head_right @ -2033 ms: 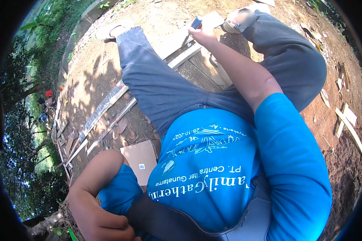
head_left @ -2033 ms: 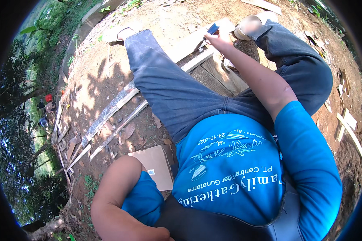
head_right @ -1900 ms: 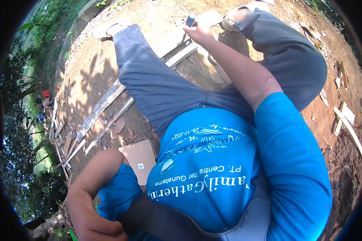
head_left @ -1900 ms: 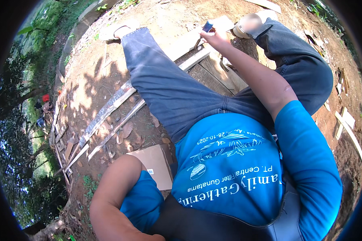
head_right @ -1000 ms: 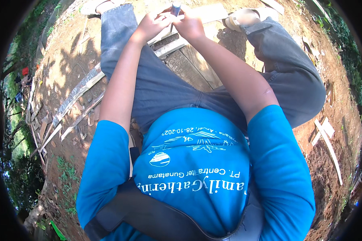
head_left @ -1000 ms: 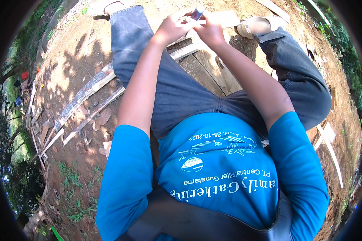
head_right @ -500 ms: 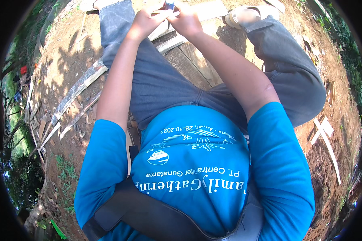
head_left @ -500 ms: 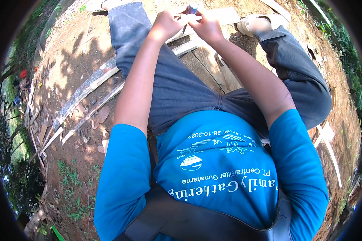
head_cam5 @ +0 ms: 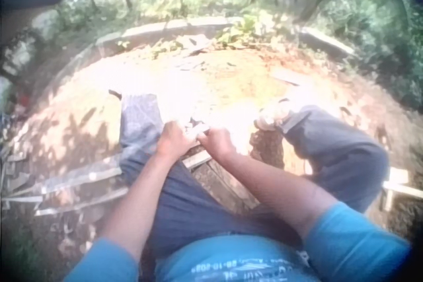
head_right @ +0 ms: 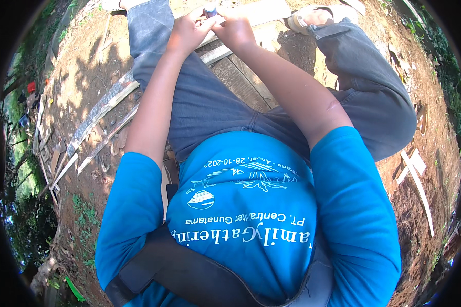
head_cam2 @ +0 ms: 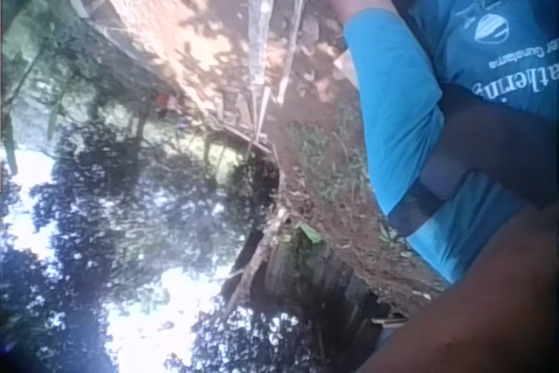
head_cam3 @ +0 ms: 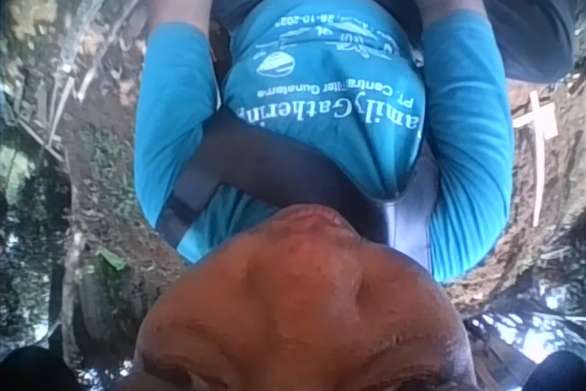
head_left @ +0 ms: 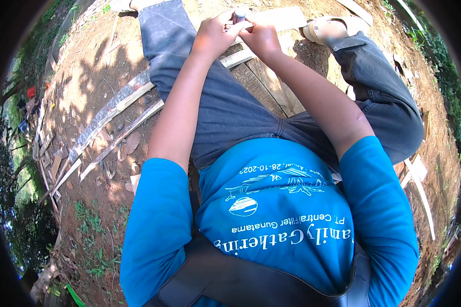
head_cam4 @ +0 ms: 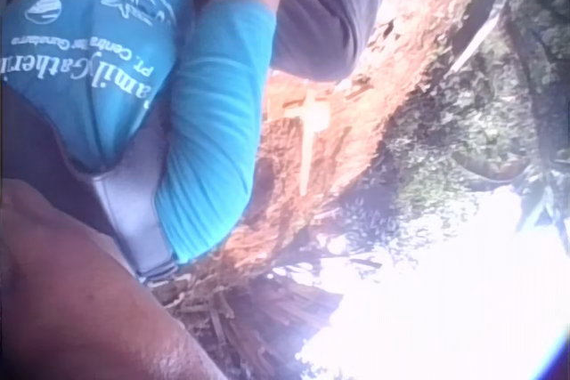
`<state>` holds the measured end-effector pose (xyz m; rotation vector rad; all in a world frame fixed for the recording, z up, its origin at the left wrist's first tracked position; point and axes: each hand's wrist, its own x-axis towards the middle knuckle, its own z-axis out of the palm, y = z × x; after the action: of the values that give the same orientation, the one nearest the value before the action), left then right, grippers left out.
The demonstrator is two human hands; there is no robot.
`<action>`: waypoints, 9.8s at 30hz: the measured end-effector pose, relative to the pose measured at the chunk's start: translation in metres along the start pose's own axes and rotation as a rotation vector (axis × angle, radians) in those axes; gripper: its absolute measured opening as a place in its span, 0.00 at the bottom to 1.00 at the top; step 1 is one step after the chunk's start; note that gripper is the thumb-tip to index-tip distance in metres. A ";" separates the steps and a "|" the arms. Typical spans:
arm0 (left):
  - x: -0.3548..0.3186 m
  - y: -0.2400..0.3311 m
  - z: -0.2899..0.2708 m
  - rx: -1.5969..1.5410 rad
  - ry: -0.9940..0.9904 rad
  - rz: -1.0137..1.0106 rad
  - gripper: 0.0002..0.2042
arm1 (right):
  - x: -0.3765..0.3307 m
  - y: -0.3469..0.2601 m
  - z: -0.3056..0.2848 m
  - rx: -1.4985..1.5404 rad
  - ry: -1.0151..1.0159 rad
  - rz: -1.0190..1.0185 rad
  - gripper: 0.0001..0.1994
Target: The person sits on the ground and uses a hammer to drive nails into a piece of wood. They repeatedly position the nail and strike it with the hammer, occasionally adjusting the wood's position.
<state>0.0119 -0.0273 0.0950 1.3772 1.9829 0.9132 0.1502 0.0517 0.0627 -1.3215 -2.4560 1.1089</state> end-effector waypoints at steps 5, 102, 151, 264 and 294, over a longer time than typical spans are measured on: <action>-0.005 -0.016 0.006 -0.147 0.114 0.005 0.12 | -0.014 0.015 -0.031 0.043 -0.153 -0.004 0.30; 0.011 -0.031 0.025 0.188 0.123 0.369 0.11 | -0.033 0.153 -0.069 0.048 -0.670 0.383 0.18; -0.010 -0.008 0.018 -0.075 0.006 0.096 0.15 | -0.071 -0.084 -0.124 0.329 0.177 -0.284 0.19; 0.039 -0.061 0.023 -0.390 0.226 -0.193 0.17 | -0.028 -0.096 -0.174 0.816 -0.235 0.243 0.17; -0.005 -0.013 0.020 -0.231 0.199 -0.108 0.10 | -0.034 -0.093 -0.150 0.832 -0.311 0.290 0.19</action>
<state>0.0210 -0.0305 0.0723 1.0769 1.9991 1.2255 0.1745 0.0750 0.2397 -1.2757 -1.6000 2.2096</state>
